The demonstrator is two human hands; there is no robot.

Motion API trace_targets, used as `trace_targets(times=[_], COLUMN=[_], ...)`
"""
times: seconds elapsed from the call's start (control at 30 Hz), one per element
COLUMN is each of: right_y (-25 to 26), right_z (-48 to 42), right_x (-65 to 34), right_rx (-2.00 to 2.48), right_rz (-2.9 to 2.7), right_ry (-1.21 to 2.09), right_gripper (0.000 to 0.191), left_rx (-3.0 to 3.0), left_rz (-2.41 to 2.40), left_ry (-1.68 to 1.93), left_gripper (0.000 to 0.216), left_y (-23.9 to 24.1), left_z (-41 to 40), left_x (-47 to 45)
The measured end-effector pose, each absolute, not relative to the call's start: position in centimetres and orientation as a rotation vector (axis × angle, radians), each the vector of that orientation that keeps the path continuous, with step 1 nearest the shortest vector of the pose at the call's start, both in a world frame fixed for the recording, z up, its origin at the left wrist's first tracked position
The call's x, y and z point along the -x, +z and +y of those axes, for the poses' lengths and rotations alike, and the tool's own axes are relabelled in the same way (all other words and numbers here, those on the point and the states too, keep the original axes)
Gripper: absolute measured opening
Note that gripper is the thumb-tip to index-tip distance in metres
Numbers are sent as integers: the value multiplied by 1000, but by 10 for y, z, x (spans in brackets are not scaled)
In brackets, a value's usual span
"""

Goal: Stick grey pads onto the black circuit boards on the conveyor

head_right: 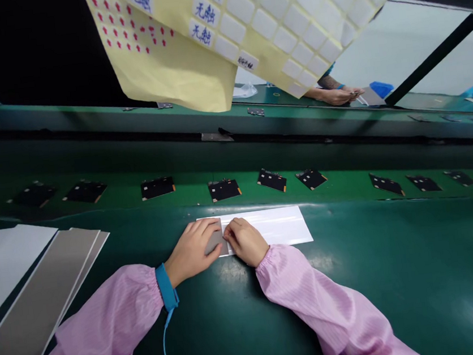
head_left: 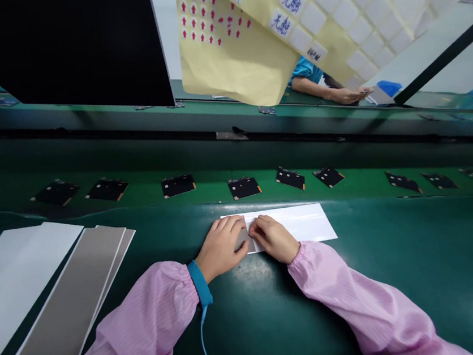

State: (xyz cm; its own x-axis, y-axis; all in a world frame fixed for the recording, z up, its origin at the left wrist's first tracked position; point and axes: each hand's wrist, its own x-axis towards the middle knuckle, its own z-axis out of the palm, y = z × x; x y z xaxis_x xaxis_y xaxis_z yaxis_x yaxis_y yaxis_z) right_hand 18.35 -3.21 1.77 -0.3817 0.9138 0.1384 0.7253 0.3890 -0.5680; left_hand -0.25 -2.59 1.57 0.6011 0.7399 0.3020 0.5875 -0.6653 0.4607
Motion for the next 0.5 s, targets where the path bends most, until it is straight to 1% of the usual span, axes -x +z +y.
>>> trace_targets(times=[0.1,0.2,0.3,0.37,0.5], right_y=[25,34,37,33,26], right_z=[-19,21,75,103,125], right_x=[-191,-204,-216,-221,-228], right_rx=[1338,1315,1381,1432,1525], right_rz=[-2191,-2195,-2230,-2284,-2343], right_ry=[653,657,556,556,599], right_gripper=[10,11,11,11,12], left_rx=[-2510,-2510,-2506,-2502,-2486], left_rz=[1078,1070,1064,1063,1068], left_ry=[691,703,704,700,695], left_gripper=[24,25,24,25,26], left_y=[16,15,16,16,16], left_z=[-26,-25,-25,-24,-24], left_x=[3,3,3,3,3])
